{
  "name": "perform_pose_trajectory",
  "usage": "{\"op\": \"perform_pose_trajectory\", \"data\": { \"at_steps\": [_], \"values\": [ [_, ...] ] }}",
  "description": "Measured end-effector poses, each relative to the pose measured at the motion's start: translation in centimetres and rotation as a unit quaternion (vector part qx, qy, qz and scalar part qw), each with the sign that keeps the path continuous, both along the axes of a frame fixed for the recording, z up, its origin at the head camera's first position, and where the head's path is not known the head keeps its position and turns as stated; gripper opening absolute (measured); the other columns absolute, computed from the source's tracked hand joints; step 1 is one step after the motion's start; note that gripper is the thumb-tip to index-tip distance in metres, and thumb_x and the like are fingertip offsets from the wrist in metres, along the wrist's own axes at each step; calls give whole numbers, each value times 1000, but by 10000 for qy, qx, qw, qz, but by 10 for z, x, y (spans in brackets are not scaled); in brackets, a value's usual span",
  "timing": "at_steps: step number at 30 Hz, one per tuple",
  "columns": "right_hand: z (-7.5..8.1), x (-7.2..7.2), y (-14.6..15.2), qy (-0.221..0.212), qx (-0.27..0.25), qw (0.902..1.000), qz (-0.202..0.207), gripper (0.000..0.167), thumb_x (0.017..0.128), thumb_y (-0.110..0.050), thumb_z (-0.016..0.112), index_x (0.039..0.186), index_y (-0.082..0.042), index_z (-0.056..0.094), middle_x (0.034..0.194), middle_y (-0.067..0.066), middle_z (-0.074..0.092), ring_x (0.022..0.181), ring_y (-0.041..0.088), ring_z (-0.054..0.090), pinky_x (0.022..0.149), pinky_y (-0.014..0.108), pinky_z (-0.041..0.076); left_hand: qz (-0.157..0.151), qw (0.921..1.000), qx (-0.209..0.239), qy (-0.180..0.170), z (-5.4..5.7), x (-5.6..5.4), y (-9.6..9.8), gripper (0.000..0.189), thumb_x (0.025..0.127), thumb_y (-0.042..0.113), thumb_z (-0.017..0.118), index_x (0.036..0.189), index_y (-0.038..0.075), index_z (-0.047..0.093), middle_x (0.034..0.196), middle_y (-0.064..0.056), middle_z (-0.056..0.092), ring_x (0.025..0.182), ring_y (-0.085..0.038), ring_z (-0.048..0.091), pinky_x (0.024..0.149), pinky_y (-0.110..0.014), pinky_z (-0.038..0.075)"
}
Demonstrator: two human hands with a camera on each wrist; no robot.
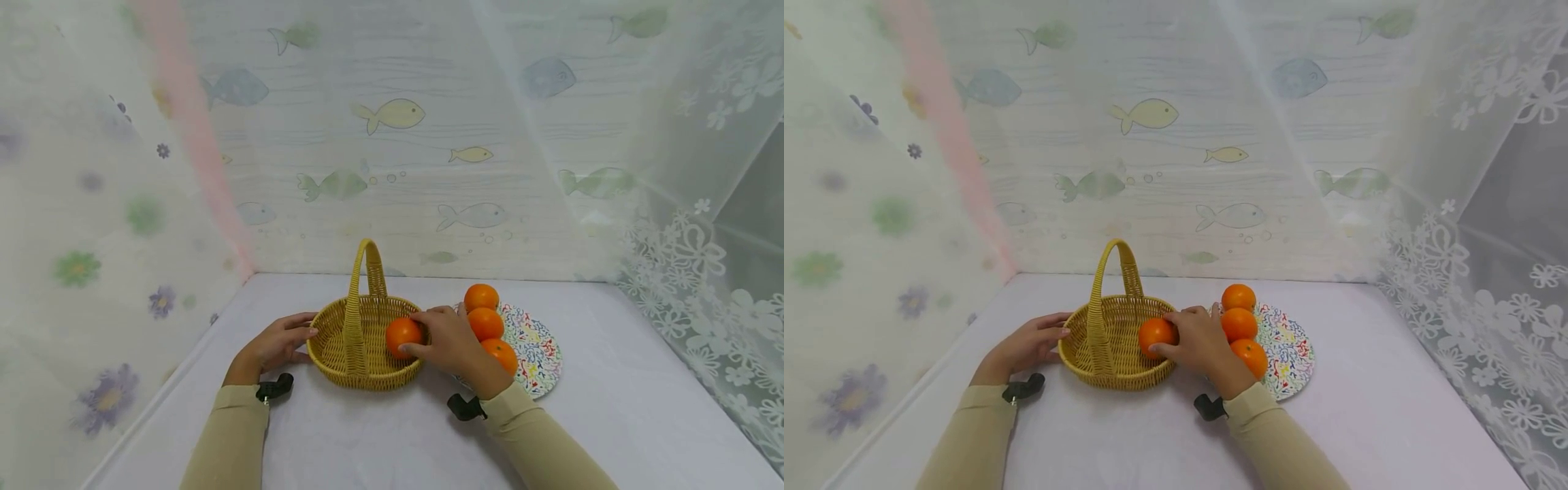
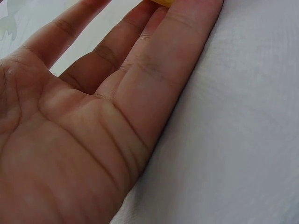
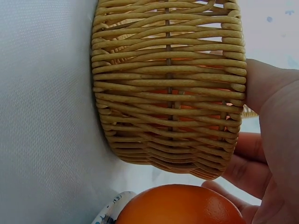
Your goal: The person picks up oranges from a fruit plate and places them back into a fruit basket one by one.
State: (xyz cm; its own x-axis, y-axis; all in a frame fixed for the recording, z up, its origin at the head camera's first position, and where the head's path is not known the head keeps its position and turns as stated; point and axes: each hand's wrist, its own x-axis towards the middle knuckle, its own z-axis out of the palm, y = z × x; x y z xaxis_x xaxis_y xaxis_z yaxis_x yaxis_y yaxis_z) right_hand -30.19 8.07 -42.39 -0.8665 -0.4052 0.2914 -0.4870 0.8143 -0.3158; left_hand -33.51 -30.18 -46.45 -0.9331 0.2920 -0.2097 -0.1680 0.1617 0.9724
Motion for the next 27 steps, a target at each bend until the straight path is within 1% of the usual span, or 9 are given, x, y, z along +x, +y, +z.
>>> {"op": "perform_pose_trajectory", "data": {
  "at_steps": [5, 11, 17, 21, 24, 27],
  "values": [
    [0, 0, -2, -35, 64, 10000, -47, 67, 85, -62, 77, 136, -20, 69, 122, -2, 74, 128, 29, 56, 121, 75, 17, -14, 10000, -13, -23, -2, -1, -3, 67, 99, 30, 72, 157, 13, 43, 160, -14, 44, 133, -25, 59, 91, -51, 62],
    [1, 1, -3, -52, 23, 10000, -59, 66, 85, -61, 78, 136, -20, 69, 122, -2, 74, 127, 29, 56, 121, 74, 17, -30, 10000, -27, 23, -1, -1, -4, 67, 99, 30, 71, 157, 13, 42, 159, -14, 45, 133, -24, 58, 91, -50, 62],
    [5, 2, -4, 10, -25, 10000, 16, 60, 89, -56, 76, 136, -19, 67, 131, -3, 71, 128, 28, 56, 120, 75, 20, -46, 10000, -47, 41, 0, 0, -4, 67, 99, 30, 70, 157, 12, 42, 159, -14, 45, 133, -24, 59, 91, -51, 62],
    [7, 3, -2, 43, -12, 10000, 84, 62, 90, -57, 74, 138, -18, 65, 136, -2, 68, 130, 30, 55, 119, 76, 21, -114, 9999, 11, 59, 0, 1, -3, 67, 101, 29, 68, 158, 9, 40, 161, -15, 42, 133, -22, 58, 92, -51, 61],
    [9, 3, 2, 128, 24, 9998, 144, 62, 92, -56, 73, 140, -18, 64, 138, -1, 67, 131, 32, 55, 118, 77, 21, -161, 9998, 55, 90, 0, 2, -2, 66, 102, 28, 67, 158, 8, 39, 161, -16, 41, 133, -21, 59, 92, -52, 61],
    [11, 4, 7, 280, -73, 9994, 213, 59, 92, -53, 74, 138, -18, 65, 137, 0, 68, 131, 33, 56, 117, 78, 23, -168, 9997, 100, 123, 0, 2, -1, 63, 102, 27, 66, 158, 8, 41, 160, -16, 43, 131, -21, 60, 92, -52, 61]
  ]
}}
